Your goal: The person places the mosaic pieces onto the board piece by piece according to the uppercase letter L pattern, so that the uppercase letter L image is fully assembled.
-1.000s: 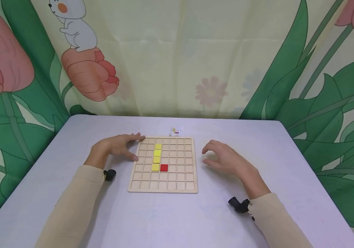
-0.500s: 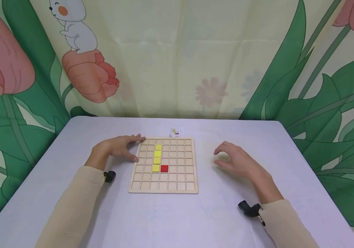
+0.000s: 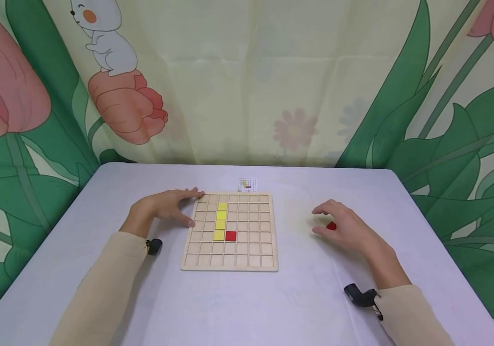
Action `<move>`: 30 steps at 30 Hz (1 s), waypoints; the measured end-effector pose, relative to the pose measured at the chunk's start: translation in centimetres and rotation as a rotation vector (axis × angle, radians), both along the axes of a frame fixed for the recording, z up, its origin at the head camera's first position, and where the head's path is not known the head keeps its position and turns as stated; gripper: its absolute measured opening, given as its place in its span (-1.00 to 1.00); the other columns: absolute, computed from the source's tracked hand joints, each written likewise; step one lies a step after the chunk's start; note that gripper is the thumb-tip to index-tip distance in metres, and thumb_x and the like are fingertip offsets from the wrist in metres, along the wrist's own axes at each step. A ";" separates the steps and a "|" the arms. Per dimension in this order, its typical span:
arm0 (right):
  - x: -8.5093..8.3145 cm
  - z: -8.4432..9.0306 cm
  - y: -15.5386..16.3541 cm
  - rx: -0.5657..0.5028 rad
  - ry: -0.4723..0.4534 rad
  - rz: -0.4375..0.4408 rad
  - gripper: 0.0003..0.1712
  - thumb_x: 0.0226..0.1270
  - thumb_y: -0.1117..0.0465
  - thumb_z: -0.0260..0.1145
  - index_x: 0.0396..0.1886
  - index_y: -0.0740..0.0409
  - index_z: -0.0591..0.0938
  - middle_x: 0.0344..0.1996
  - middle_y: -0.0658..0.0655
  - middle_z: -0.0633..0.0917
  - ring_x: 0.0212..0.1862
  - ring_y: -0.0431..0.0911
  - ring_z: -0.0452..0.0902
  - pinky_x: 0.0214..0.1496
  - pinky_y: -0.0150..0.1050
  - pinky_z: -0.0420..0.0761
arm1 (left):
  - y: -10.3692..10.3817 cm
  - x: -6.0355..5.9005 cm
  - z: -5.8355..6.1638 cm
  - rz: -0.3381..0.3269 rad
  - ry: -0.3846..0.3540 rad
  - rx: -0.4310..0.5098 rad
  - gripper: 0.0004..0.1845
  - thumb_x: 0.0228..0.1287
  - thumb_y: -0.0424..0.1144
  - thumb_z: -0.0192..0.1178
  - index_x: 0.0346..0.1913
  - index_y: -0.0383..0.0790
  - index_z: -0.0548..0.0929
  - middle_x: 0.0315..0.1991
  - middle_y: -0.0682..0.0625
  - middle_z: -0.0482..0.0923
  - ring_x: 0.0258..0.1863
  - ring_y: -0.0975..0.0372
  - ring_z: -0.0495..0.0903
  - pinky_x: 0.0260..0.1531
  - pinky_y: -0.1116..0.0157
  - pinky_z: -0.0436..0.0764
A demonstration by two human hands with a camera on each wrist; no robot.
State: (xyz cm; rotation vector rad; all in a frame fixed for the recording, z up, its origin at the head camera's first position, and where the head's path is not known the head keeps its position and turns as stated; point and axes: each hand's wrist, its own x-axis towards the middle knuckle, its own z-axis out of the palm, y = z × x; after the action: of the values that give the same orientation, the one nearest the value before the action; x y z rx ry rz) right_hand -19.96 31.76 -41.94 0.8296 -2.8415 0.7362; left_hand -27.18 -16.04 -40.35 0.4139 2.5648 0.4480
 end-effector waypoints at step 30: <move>-0.3 0.0 3.0 0.178 -0.167 -0.167 -0.52 0.03 -0.10 0.47 -0.20 0.14 0.62 -0.35 0.00 0.60 -0.22 -0.06 0.46 -0.12 -0.07 0.52 | 0.3 0.2 -0.1 0.055 -0.013 -0.011 0.06 -0.24 0.20 0.49 0.41 0.42 0.14 0.50 0.20 -0.14 0.48 0.13 -0.20 0.34 -0.11 0.01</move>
State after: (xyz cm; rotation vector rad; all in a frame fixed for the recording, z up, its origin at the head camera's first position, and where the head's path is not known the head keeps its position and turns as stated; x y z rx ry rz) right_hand -20.24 34.77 -41.96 0.5636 -3.1141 0.5615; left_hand -27.02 -15.78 -40.45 0.3356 2.5703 0.4544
